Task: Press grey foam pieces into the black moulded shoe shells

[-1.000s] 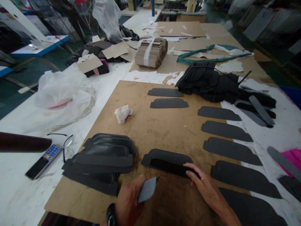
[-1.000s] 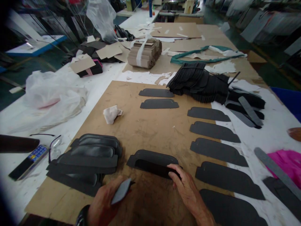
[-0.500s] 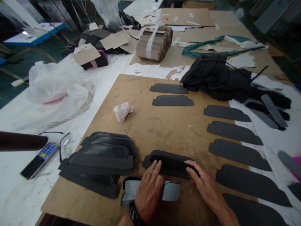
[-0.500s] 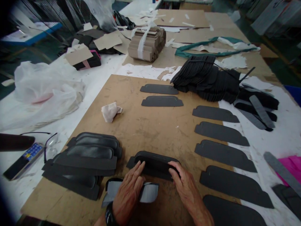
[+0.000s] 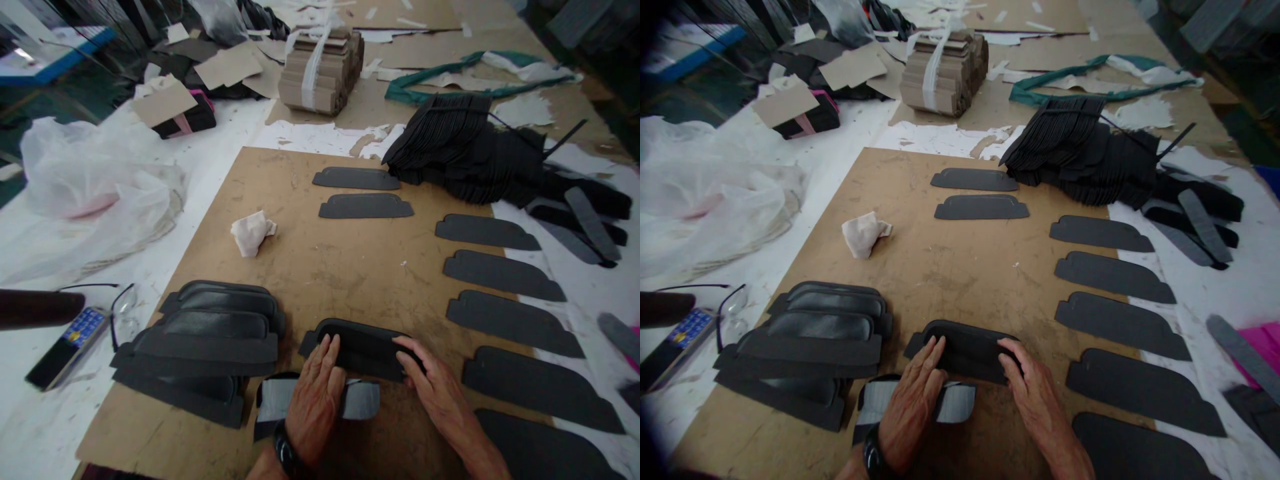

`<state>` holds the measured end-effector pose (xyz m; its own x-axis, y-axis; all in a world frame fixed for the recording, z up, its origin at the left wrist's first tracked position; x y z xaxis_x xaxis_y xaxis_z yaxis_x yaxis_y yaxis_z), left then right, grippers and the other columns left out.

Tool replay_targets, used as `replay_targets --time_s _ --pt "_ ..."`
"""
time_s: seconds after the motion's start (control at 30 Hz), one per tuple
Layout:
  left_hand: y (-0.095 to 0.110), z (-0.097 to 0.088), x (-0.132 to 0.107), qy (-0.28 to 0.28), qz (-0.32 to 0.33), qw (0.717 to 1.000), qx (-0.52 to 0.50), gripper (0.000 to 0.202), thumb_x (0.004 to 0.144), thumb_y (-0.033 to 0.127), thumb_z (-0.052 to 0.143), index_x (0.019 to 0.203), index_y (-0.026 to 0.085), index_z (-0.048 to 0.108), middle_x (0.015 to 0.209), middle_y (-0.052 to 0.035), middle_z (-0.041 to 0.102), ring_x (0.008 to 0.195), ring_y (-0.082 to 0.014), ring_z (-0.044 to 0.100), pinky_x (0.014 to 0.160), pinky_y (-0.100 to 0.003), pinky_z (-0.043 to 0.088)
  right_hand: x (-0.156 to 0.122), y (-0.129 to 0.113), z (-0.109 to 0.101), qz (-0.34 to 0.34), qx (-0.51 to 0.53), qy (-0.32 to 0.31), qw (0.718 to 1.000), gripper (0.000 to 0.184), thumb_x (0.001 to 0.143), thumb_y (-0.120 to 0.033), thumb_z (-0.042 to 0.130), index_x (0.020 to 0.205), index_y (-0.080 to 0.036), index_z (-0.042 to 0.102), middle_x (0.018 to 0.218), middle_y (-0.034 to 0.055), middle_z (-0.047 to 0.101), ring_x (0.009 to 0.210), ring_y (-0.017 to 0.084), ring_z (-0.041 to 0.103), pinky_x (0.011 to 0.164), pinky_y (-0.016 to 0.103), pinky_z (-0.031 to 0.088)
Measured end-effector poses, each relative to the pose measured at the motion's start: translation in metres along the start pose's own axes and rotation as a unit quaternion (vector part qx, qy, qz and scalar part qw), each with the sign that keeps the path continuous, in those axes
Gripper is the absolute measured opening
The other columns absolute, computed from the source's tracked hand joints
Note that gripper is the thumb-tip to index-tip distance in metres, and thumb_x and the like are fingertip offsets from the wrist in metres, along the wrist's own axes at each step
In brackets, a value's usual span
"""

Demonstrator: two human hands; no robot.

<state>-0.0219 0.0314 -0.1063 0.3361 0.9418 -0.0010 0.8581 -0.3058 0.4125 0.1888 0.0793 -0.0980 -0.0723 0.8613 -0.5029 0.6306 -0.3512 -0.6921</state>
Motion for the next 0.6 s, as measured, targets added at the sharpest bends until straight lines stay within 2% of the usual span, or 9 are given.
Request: replay_targets --time_s 0.2,0.4,0.6 --pt "0.001 0.001 0.001 0.014 0.003 1.000 0.017 0.023 0.087 0.005 0.031 0.083 0.014 0.052 0.137 -0.0132 0.037 0.131 -0.0269 0.024 0.097 -0.046 0.041 0.001 0.008 0.006 0.016 0.019 -0.002 1.000 0.043 0.085 -0.051 0.036 0.111 -0.022 0.055 0.081 0.0021 0.062 0.064 0.013 0.056 0.065 0.025 0.045" --pt "0.000 0.000 0.002 0.018 0.010 1.000 0.011 0.022 0.087 0.007 0.034 0.081 0.016 0.053 0.138 -0.0080 0.037 0.132 -0.0245 0.022 0.100 -0.045 0.038 -0.001 0.012 0.008 0.043 0.029 0.005 0.999 0.042 0.084 -0.054 0.038 0.107 -0.024 0.056 0.094 0.0023 0.061 0.078 0.015 0.058 0.074 0.026 0.045" --pt "-0.002 0.002 0.002 0.022 0.009 1.000 0.015 0.021 0.085 0.006 0.036 0.081 0.016 0.053 0.137 -0.0075 0.038 0.132 -0.0229 0.023 0.102 -0.043 0.036 -0.001 0.013 0.005 0.083 0.046 -0.003 0.995 0.045 0.083 -0.057 0.037 0.108 -0.023 0.054 0.077 -0.0001 0.060 0.067 0.014 0.058 0.069 0.026 0.047"
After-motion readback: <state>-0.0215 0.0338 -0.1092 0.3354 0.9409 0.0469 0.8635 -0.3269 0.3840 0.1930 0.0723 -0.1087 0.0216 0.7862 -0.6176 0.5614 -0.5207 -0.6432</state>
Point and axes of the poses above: each hand's wrist, its own x-axis towards the middle knuckle, its own z-axis out of the palm, y = z × x, the point moved 1 cm from there along x, towards the middle knuckle
